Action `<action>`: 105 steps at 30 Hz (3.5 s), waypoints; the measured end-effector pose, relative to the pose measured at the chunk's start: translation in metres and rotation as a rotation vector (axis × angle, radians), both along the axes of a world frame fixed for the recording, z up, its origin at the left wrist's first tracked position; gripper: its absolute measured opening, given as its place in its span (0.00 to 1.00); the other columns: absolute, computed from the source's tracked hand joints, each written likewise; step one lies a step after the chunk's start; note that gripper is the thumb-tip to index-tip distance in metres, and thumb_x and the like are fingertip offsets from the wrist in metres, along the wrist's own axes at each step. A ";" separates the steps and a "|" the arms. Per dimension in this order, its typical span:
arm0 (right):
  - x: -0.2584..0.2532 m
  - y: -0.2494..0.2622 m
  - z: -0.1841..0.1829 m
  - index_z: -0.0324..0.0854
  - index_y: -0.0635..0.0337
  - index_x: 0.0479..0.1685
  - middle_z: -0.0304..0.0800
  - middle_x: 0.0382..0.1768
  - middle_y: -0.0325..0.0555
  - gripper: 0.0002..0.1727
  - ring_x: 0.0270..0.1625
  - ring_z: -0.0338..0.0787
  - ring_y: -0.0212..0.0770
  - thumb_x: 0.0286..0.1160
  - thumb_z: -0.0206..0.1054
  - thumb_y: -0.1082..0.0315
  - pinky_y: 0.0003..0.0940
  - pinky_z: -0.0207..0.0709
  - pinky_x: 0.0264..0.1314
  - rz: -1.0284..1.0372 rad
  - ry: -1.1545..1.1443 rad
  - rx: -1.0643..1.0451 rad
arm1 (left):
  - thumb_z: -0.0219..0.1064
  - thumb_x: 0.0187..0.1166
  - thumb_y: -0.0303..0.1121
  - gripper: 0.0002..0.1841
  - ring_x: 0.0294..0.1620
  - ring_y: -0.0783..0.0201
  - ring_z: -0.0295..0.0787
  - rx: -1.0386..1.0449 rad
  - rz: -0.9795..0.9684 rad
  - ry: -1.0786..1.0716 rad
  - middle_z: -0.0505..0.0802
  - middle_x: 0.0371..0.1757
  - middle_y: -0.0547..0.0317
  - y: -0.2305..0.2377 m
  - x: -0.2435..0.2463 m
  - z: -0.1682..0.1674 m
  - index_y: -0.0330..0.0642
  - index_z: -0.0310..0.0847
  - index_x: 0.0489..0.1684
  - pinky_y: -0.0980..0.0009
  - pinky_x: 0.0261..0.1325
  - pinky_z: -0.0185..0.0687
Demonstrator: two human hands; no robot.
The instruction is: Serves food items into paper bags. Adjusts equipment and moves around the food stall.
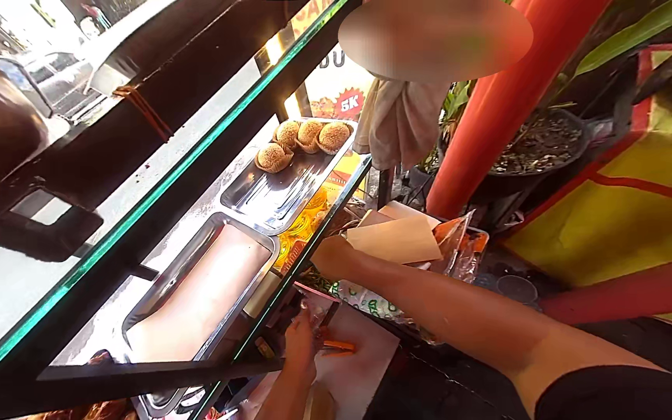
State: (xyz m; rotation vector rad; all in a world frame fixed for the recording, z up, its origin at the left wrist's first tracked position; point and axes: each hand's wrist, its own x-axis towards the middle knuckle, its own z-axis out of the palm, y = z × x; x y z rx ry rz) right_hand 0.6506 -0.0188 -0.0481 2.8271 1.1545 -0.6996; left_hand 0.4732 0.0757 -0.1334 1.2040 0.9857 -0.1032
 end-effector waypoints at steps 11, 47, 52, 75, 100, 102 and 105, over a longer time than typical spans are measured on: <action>0.062 -0.105 0.016 0.92 0.43 0.61 0.95 0.54 0.40 0.13 0.60 0.91 0.40 0.85 0.67 0.58 0.50 0.81 0.68 -0.005 0.275 0.432 | 0.49 0.94 0.51 0.23 0.28 0.62 0.82 -0.115 0.139 -0.090 0.87 0.38 0.51 0.008 0.048 -0.029 0.39 0.76 0.62 0.67 0.32 0.81; 0.106 -0.091 0.034 0.92 0.38 0.60 0.95 0.51 0.36 0.13 0.57 0.91 0.37 0.84 0.68 0.54 0.47 0.82 0.66 0.199 0.287 0.312 | 0.41 0.91 0.46 0.21 0.34 0.57 0.88 -0.681 0.238 -0.354 0.88 0.34 0.54 0.024 0.043 -0.054 0.46 0.78 0.50 0.60 0.43 0.86; 0.093 -0.054 0.025 0.89 0.54 0.49 0.92 0.46 0.53 0.21 0.55 0.90 0.57 0.84 0.63 0.46 0.65 0.81 0.54 0.065 0.123 -0.007 | 0.41 0.91 0.42 0.18 0.34 0.57 0.86 -0.529 0.295 -0.273 0.86 0.33 0.54 0.023 0.042 -0.055 0.44 0.76 0.46 0.60 0.42 0.85; 0.122 -0.095 0.010 0.95 0.47 0.51 0.95 0.37 0.37 0.10 0.39 0.89 0.32 0.84 0.69 0.58 0.36 0.82 0.51 0.045 0.467 0.496 | 0.41 0.95 0.46 0.24 0.33 0.58 0.85 -0.354 0.256 -0.233 0.88 0.37 0.51 0.024 0.053 -0.046 0.41 0.80 0.58 0.63 0.41 0.85; 0.094 -0.095 0.030 0.88 0.40 0.67 0.93 0.56 0.37 0.16 0.61 0.89 0.36 0.87 0.65 0.55 0.44 0.79 0.68 0.264 0.354 0.235 | 0.43 0.94 0.46 0.22 0.36 0.56 0.90 -0.412 0.303 -0.250 0.90 0.40 0.46 0.010 0.068 -0.023 0.37 0.77 0.56 0.63 0.41 0.88; 0.096 -0.093 0.034 0.88 0.39 0.68 0.93 0.56 0.36 0.16 0.62 0.89 0.36 0.86 0.66 0.54 0.44 0.79 0.69 0.273 0.338 0.223 | 0.43 0.95 0.48 0.23 0.36 0.56 0.89 -0.398 0.353 -0.255 0.89 0.39 0.47 0.007 0.072 -0.021 0.38 0.76 0.55 0.62 0.42 0.88; 0.096 -0.089 0.036 0.90 0.37 0.65 0.94 0.54 0.35 0.15 0.61 0.89 0.36 0.85 0.66 0.53 0.46 0.80 0.68 0.299 0.318 0.188 | 0.45 0.95 0.44 0.21 0.40 0.57 0.89 -0.372 0.253 -0.282 0.90 0.41 0.48 0.006 0.073 -0.024 0.38 0.78 0.58 0.61 0.48 0.87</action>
